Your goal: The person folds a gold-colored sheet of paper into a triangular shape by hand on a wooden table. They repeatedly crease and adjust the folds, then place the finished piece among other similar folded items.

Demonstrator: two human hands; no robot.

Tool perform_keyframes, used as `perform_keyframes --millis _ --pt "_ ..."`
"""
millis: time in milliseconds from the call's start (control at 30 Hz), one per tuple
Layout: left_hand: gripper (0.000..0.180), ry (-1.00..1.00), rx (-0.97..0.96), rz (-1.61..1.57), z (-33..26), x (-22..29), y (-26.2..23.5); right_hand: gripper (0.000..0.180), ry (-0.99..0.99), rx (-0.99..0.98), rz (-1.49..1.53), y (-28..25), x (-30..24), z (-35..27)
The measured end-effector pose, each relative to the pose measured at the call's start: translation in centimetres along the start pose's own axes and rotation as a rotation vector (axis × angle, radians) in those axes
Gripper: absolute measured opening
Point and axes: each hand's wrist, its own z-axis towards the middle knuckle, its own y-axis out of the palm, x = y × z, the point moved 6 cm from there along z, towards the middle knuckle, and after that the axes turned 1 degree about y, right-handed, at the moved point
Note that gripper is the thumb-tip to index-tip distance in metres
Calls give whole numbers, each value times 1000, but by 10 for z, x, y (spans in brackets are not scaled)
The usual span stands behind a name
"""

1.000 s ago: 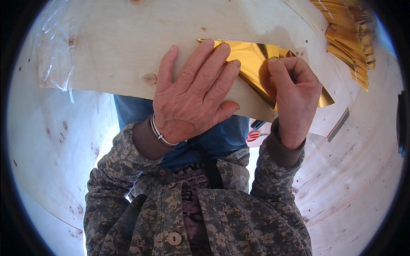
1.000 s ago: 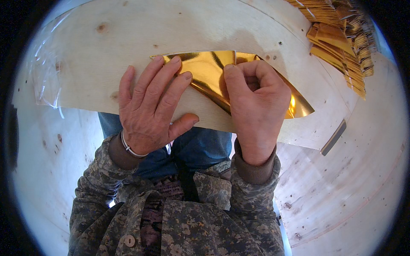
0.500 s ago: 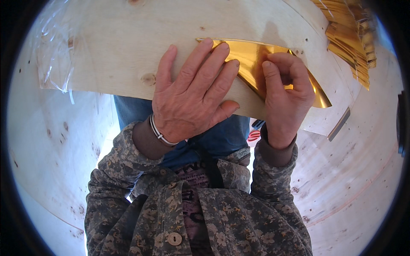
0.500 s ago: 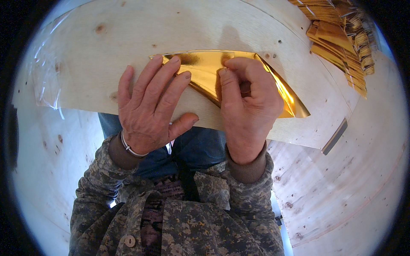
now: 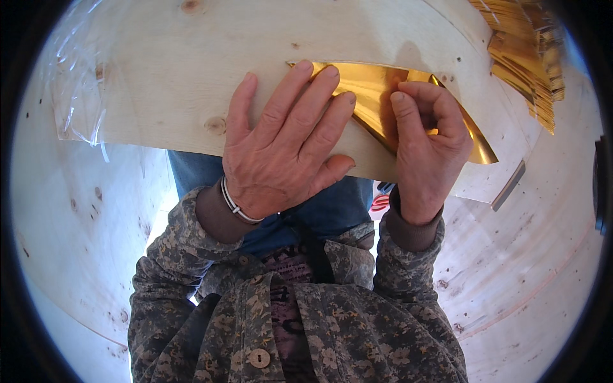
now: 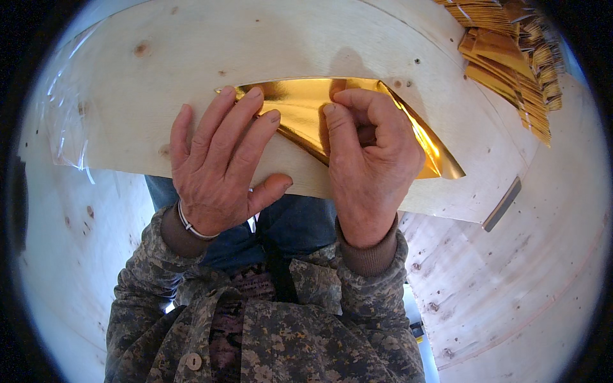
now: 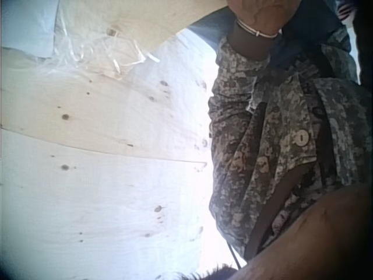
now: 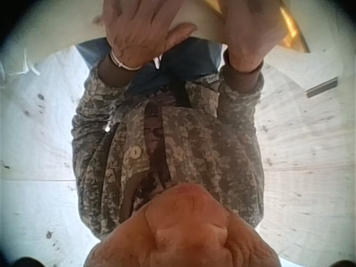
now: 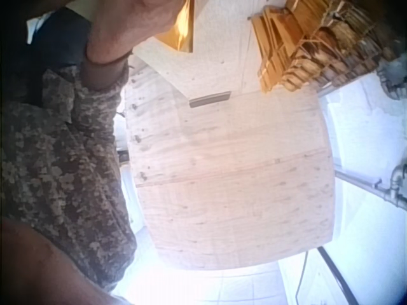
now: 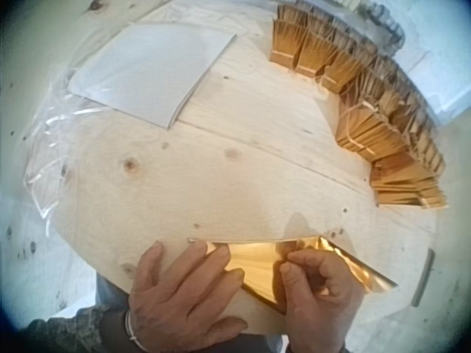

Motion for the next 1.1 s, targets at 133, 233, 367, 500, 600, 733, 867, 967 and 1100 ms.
perform_keyframes --millis 133,233,367,500,600,733,867,967,1100 --pt "61 4 -10 1 0 1 1 7 7 1 18 0 0 1" --pt "61 8 -14 18 0 1 1 7 34 -1 72 0 1 1" --pt "60 7 -30 28 1 0 -1 7 73 0 60 1 2 2" --pt "60 7 -54 24 1 -1 -2 7 85 -3 94 3 1 1" --pt "60 5 -62 17 1 0 -2 6 86 -6 81 3 1 1" --pt "60 10 -28 6 2 0 -1 7 98 -16 110 3 1 0" --pt "60 2 -58 14 2 1 -1 8 133 -23 166 3 3 0" --pt "60 0 -47 13 2 1 -1 8 107 -36 160 3 3 2" --pt "59 1 -45 5 3 1 -2 7 97 -31 121 2 2 2"
